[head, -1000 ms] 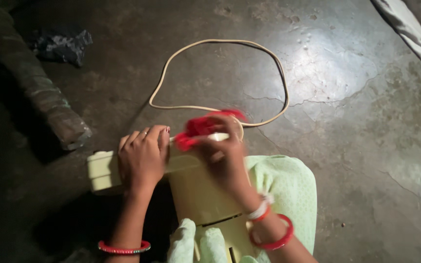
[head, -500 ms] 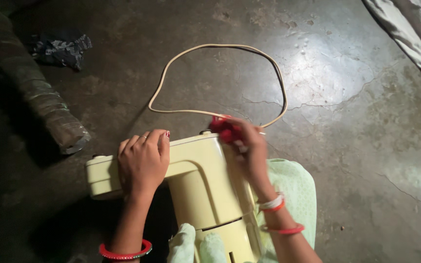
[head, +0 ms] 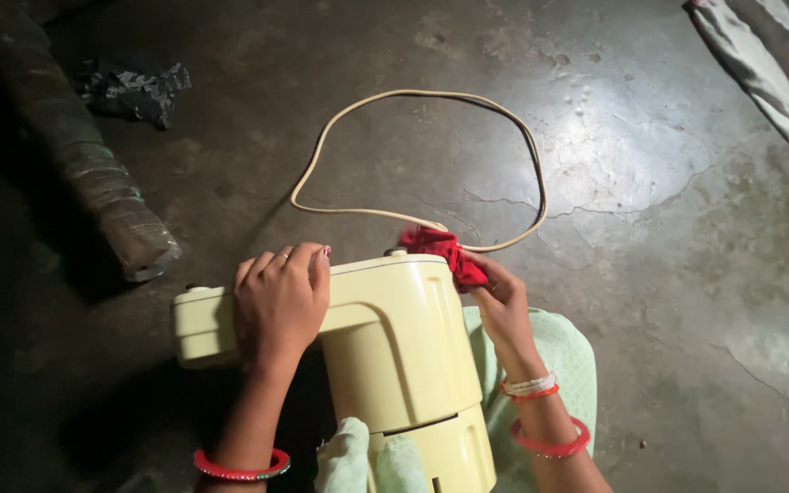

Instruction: The person wipes the exterior and interior of a yellow electric appliance using a red cloth. They clean the top, sides, and power cord, then wipe the inside of the container and the lid.

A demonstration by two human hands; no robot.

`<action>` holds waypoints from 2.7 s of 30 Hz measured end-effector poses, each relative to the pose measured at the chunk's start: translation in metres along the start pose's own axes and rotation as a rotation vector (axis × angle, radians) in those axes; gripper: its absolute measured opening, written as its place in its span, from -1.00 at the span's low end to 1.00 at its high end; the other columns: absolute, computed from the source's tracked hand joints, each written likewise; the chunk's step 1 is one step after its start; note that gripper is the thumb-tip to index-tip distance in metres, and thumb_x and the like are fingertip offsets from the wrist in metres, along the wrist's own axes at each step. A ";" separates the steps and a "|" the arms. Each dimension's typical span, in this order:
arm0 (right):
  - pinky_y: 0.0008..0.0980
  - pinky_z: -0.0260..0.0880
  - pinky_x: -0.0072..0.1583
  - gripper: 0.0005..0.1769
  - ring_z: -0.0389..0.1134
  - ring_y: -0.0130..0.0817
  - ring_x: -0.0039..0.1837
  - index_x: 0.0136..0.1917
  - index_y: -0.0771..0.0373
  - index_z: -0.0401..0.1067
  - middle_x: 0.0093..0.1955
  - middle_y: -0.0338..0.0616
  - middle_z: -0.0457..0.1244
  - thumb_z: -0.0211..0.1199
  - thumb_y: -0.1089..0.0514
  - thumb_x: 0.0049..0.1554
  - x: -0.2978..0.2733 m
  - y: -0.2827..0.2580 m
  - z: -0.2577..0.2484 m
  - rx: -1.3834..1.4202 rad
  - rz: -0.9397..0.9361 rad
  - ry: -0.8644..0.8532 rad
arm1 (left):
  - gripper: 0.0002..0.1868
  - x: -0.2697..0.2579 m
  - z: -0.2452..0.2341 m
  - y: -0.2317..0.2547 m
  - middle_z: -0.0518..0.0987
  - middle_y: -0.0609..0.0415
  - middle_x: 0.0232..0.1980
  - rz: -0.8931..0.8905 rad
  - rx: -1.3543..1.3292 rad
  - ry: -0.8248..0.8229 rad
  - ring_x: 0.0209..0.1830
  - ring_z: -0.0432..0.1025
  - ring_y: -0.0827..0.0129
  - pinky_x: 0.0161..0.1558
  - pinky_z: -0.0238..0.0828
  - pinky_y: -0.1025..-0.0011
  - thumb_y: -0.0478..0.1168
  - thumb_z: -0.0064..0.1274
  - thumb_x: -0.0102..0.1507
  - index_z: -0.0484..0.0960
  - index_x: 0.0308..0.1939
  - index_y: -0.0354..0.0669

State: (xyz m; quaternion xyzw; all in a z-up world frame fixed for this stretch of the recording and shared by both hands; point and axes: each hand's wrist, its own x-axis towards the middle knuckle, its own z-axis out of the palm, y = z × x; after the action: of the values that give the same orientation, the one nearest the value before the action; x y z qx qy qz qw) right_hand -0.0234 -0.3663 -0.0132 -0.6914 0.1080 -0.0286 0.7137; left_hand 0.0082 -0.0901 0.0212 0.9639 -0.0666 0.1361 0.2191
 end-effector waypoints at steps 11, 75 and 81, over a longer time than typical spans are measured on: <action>-0.27 0.46 0.28 -0.49 0.37 -0.09 0.34 0.13 0.14 0.58 0.28 -0.08 0.34 0.32 0.44 -0.10 -0.015 -0.049 0.086 -0.553 -0.566 -0.376 | -0.77 -0.003 -0.004 -0.011 0.68 0.01 -0.23 0.038 0.062 -0.015 -0.17 0.54 0.09 0.03 0.39 0.16 -0.17 -0.04 0.34 0.66 -0.31 -0.16; -0.15 0.27 0.42 -0.70 0.35 -0.08 0.33 -0.02 0.10 0.64 0.11 -0.18 0.42 0.31 0.36 -0.01 -0.008 -0.110 0.059 -0.682 -0.653 -0.897 | 0.08 -0.035 -0.033 -0.050 0.55 -0.36 0.22 -0.077 -0.802 0.483 0.10 0.57 0.03 0.11 0.59 0.21 0.57 -0.56 0.40 -0.02 0.59 -0.33; -0.18 0.28 0.38 -0.75 0.41 -0.25 0.13 -0.07 0.04 0.66 -0.07 -0.27 0.43 0.41 0.29 -0.03 -0.004 -0.092 0.035 -0.714 -0.553 -0.832 | 0.17 -0.037 -0.017 -0.039 0.56 -0.34 0.25 -0.068 -0.869 0.241 0.13 0.56 0.04 0.25 0.44 0.18 0.64 -0.56 0.34 -0.08 0.60 -0.34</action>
State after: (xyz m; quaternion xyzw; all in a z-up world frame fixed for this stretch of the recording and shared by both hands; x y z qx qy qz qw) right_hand -0.0103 -0.3350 0.0798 -0.8435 -0.3599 0.0975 0.3866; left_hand -0.0241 -0.0456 0.0091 0.7612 -0.0598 0.1993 0.6142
